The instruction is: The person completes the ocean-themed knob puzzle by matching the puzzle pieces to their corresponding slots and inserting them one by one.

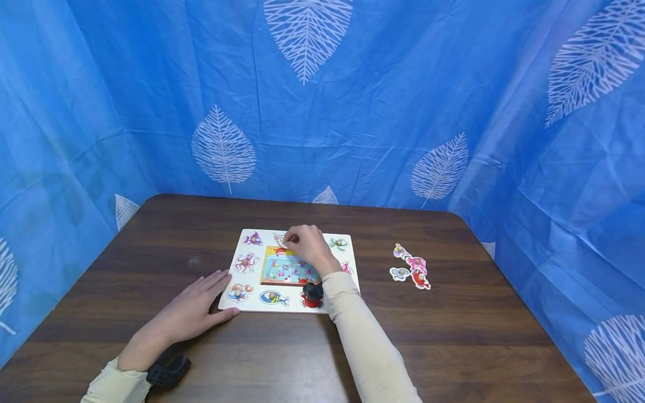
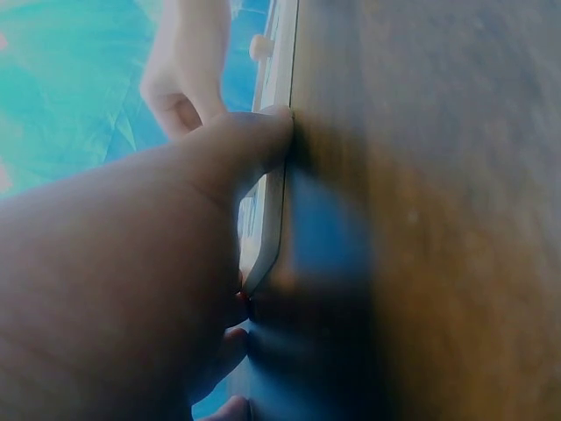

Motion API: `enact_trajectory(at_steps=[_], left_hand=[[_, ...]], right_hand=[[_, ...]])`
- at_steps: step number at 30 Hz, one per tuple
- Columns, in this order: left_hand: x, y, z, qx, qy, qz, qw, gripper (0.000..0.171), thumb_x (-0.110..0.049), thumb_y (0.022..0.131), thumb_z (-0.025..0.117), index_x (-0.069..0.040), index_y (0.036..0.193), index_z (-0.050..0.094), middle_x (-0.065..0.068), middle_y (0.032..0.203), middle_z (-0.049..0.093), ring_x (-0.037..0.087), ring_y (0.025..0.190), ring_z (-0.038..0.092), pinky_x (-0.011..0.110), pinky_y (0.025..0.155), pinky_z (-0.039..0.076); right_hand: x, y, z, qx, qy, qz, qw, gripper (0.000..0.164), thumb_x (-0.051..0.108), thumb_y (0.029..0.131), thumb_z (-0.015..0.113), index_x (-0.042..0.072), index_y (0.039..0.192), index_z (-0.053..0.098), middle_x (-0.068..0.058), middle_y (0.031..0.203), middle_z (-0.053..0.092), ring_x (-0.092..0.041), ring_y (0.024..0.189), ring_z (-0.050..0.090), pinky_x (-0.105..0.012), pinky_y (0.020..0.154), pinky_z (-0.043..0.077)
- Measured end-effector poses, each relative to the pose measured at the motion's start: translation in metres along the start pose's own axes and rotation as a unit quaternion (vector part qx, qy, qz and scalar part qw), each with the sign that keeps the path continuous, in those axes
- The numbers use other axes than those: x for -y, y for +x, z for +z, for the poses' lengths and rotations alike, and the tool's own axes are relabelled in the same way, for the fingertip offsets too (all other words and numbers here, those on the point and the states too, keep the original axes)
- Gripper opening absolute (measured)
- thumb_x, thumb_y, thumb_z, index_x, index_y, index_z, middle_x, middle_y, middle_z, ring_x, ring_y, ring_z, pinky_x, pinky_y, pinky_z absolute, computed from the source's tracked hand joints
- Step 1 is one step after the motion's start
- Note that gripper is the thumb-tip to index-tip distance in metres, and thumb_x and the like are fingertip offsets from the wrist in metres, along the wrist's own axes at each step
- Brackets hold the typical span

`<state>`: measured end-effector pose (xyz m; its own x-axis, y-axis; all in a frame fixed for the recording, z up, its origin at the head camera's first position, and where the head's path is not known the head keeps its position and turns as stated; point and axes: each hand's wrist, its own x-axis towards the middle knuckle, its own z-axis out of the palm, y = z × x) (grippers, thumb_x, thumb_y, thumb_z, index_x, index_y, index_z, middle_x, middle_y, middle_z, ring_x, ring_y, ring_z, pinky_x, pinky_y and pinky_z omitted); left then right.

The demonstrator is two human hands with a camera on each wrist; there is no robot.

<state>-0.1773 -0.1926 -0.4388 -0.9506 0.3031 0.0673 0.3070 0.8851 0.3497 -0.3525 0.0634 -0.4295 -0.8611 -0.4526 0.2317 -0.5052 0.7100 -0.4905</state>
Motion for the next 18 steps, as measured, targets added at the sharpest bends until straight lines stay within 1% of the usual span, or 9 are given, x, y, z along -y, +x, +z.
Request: enact_trajectory(at_steps=[5, 11, 18], left_hand=[[0.0, 0.0, -0.001, 0.002, 0.001, 0.001, 1.0, 0.081, -0.049, 0.094, 0.072, 0.004, 0.151, 0.047, 0.025, 0.156, 0.046, 0.043, 0.147, 0.041, 0.062, 0.119, 0.034], [0.001, 0.001, -0.001, 0.006, 0.003, 0.0, 1.0, 0.082, -0.049, 0.094, 0.072, 0.005, 0.151, 0.047, 0.025, 0.156, 0.046, 0.042, 0.147, 0.041, 0.062, 0.119, 0.034], [0.001, 0.0, -0.002, 0.008, 0.004, 0.0, 1.0, 0.082, -0.05, 0.094, 0.072, 0.005, 0.15, 0.047, 0.024, 0.156, 0.046, 0.042, 0.147, 0.041, 0.061, 0.119, 0.034]], right_hand=[[0.002, 0.006, 0.001, 0.003, -0.001, 0.007, 1.0, 0.007, 0.016, 0.093, 0.078, 0.015, 0.099, 0.08, 0.0, 0.099, 0.078, -0.013, 0.089, 0.071, -0.032, 0.084, 0.058], [0.005, 0.012, 0.002, 0.025, -0.003, 0.025, 0.999, 0.007, 0.015, 0.094, 0.077, 0.016, 0.1, 0.08, 0.001, 0.102, 0.078, -0.013, 0.093, 0.071, -0.033, 0.088, 0.058], [0.008, 0.019, 0.006, 0.029, -0.001, 0.02, 0.999, 0.006, 0.015, 0.095, 0.076, 0.015, 0.099, 0.08, 0.0, 0.101, 0.078, -0.014, 0.091, 0.069, -0.034, 0.086, 0.057]])
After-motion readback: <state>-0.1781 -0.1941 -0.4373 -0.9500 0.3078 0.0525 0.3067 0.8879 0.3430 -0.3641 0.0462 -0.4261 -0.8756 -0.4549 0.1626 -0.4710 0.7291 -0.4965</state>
